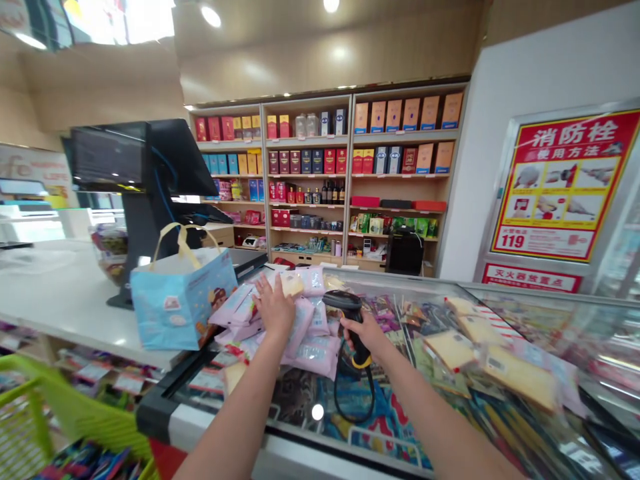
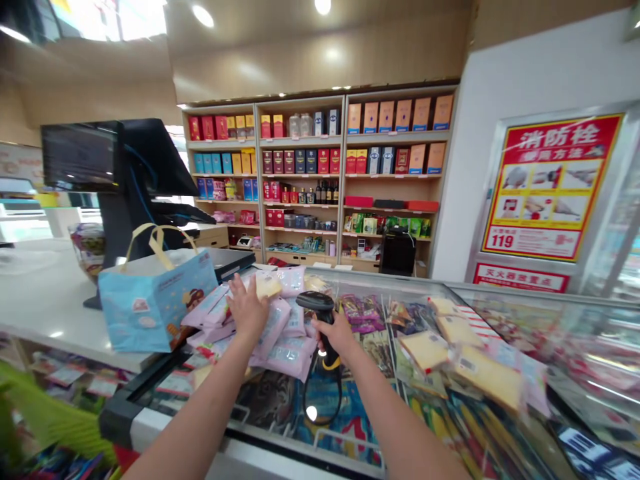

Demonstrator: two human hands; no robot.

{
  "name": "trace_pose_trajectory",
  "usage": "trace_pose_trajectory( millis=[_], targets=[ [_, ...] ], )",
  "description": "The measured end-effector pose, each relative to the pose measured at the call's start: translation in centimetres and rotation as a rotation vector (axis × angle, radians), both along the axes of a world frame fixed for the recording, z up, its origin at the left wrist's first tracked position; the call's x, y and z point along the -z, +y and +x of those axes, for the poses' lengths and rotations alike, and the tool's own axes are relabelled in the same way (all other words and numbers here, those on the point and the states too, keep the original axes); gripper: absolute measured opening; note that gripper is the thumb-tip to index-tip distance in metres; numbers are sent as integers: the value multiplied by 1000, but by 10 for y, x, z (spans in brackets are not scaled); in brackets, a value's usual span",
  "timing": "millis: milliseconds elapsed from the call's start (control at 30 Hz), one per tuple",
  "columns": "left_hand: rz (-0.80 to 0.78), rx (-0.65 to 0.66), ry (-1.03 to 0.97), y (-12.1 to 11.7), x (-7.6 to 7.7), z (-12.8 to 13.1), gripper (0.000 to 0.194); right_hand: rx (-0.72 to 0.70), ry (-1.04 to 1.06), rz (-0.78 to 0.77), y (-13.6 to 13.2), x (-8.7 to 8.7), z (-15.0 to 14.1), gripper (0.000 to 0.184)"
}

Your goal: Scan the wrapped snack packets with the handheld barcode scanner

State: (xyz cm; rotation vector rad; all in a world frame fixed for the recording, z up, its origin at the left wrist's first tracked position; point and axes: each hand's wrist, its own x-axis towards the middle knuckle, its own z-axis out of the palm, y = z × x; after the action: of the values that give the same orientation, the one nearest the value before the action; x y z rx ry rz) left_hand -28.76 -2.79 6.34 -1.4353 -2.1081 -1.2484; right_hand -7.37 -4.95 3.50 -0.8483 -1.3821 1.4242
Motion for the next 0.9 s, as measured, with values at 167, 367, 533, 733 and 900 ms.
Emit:
trace_pose_trajectory(
  millis=[167,367,533,733,900],
  targets=[
    [-147,0,151,-2,3,9,43,52,-4,-42,-4,-5,9,43],
    [126,148,247,-1,5,47,44,95,56,-24,-5,-14,24,43],
    [19,612,315,5,25,126,38,212,77,8,-11,-9,76,41],
    [-509,862,201,0,37,230,41,466,157,-26,-31,7,170,47],
    [-690,752,181,-3,34,288,63,642,241,-33,-40,18,213,52]
  ],
)
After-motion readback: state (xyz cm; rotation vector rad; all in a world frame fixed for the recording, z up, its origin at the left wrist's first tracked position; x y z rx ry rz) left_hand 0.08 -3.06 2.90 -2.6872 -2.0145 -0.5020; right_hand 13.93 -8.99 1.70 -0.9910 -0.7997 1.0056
